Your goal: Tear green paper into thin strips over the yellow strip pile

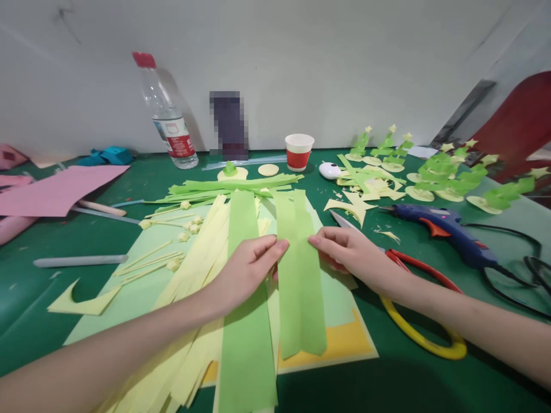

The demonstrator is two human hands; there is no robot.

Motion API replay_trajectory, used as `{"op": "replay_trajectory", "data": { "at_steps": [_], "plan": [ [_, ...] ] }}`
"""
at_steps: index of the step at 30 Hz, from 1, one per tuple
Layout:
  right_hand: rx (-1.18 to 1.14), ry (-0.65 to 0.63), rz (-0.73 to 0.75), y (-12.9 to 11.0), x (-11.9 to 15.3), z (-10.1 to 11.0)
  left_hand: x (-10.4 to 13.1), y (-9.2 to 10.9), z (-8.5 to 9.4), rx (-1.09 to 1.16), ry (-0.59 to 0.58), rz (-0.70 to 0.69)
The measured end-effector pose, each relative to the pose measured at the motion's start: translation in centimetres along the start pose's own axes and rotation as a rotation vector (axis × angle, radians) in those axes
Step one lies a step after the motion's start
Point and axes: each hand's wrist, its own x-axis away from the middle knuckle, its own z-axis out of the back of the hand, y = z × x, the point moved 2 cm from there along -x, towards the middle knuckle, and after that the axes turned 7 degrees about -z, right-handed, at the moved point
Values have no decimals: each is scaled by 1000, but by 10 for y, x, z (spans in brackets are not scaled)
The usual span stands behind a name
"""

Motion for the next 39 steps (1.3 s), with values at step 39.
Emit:
{"op": "replay_trajectory", "data": {
  "at_steps": [39],
  "plan": [
    [-88,-75,68,1,6,-4,-1,3,-1,122,-29,39]
  ]
}}
